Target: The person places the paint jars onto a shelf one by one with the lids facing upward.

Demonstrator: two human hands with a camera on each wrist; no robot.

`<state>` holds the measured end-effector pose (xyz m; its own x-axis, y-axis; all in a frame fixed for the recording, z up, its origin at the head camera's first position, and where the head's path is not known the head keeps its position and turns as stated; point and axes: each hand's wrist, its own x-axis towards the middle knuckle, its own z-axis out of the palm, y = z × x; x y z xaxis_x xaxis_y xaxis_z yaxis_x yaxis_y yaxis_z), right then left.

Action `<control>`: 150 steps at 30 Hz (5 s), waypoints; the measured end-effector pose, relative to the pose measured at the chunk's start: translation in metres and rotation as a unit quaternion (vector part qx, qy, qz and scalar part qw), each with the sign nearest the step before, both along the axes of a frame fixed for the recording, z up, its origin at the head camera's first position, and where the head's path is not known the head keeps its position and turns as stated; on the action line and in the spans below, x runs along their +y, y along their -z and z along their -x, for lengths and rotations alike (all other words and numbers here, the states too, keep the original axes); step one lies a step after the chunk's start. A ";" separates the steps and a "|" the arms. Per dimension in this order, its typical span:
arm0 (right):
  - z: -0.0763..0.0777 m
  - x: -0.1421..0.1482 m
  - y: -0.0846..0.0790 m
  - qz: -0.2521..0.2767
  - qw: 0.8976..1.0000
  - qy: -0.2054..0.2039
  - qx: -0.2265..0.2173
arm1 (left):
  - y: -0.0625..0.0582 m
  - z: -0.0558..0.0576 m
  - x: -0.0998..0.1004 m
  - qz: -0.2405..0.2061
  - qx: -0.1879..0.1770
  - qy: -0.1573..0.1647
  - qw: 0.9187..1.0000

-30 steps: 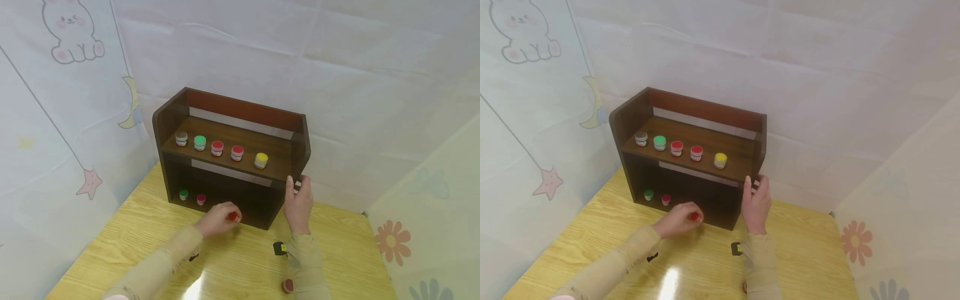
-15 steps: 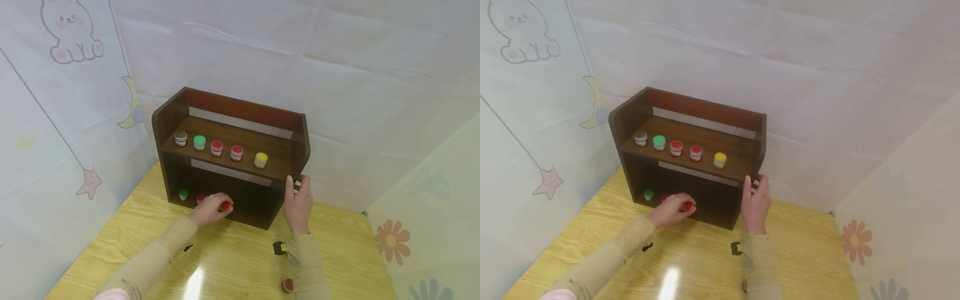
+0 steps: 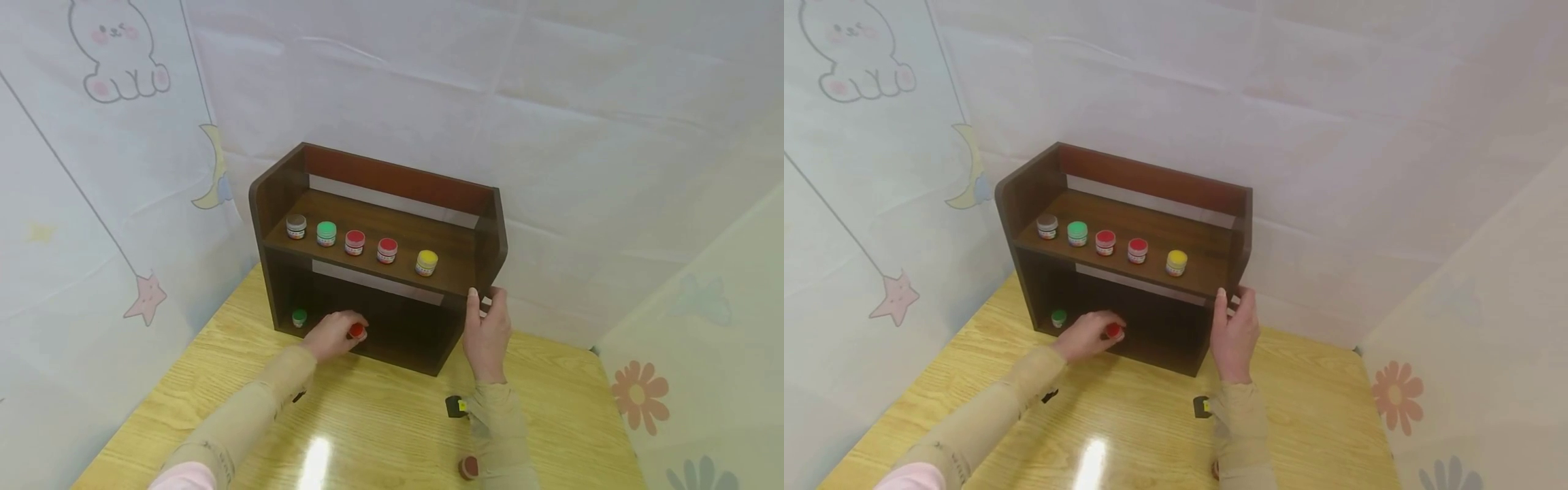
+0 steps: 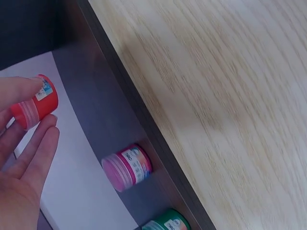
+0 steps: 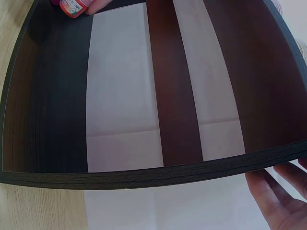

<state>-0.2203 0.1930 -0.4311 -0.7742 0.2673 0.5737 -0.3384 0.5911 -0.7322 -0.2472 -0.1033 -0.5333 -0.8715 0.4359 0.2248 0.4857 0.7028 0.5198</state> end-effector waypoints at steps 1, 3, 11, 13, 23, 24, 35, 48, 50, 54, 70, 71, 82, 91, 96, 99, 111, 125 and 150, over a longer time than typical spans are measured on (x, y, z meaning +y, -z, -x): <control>0.000 0.000 0.000 0.000 1.000 0.000 0.001 | 0.001 0.002 -0.002 0.004 0.002 0.002 1.000; 0.000 0.000 0.000 0.000 1.000 0.000 0.002 | 0.001 0.005 -0.004 0.010 0.009 0.008 1.000; 0.000 0.000 0.000 -0.001 1.000 -0.003 0.003 | 0.005 0.016 -0.008 0.052 0.021 0.003 0.998; 0.000 0.001 0.000 -0.002 1.000 -0.003 0.004 | 0.006 0.018 -0.008 0.051 0.016 0.001 0.999; 0.002 0.001 0.001 -0.001 1.000 -0.005 0.009 | 0.020 0.017 -0.007 0.067 0.028 0.010 0.997; 0.002 0.001 0.001 0.000 1.000 -0.005 0.009 | 0.021 0.016 -0.007 0.074 0.032 0.012 0.997; 0.001 0.001 0.002 -0.002 1.000 0.001 0.005 | 0.028 0.015 -0.004 0.109 0.049 -0.002 0.993; 0.001 0.001 0.002 -0.001 1.000 0.000 0.002 | 0.033 0.018 0.000 0.083 0.026 -0.025 0.996; 0.001 0.001 0.002 -0.001 1.000 -0.001 0.001 | 0.033 0.019 0.000 0.084 0.021 -0.026 0.996; 0.001 0.001 0.001 -0.002 1.000 0.000 0.000 | 0.033 0.019 0.002 0.085 0.009 -0.029 0.996; 0.001 0.001 0.000 0.001 1.000 0.000 0.010 | 0.032 0.021 -0.004 0.029 0.001 -0.040 0.999; 0.001 0.001 -0.001 0.000 1.000 0.001 0.010 | 0.031 0.022 -0.005 0.020 0.001 -0.046 0.999; -0.001 0.001 -0.001 0.003 1.000 0.002 -0.015 | -0.004 0.025 -0.025 -0.142 0.007 -0.130 0.981; 0.000 0.000 0.000 0.003 1.000 -0.001 -0.013 | -0.028 0.015 -0.039 -0.155 0.032 -0.124 0.979; 0.000 0.000 0.001 0.004 1.000 0.001 -0.011 | -0.037 0.006 -0.044 -0.150 0.041 -0.122 0.980; 0.000 0.000 0.001 0.003 1.000 0.002 -0.009 | -0.044 -0.001 -0.046 -0.146 0.049 -0.120 0.981; 0.000 0.000 0.002 0.004 1.000 0.001 -0.007 | -0.079 -0.025 -0.052 -0.187 0.143 -0.095 0.967; -0.001 0.000 0.000 0.005 1.000 -0.001 -0.019 | -0.110 -0.041 -0.064 -0.233 0.226 -0.094 0.941; -0.002 0.000 -0.001 -0.001 1.000 0.002 -0.008 | -0.130 -0.043 -0.097 -0.294 0.319 -0.184 0.882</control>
<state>-0.2187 0.1926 -0.4303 -0.7822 0.2694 0.5617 -0.3245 0.5935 -0.7365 -0.2041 -0.2003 -0.4031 -0.5448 -0.2048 0.8132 0.6058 0.5744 0.5505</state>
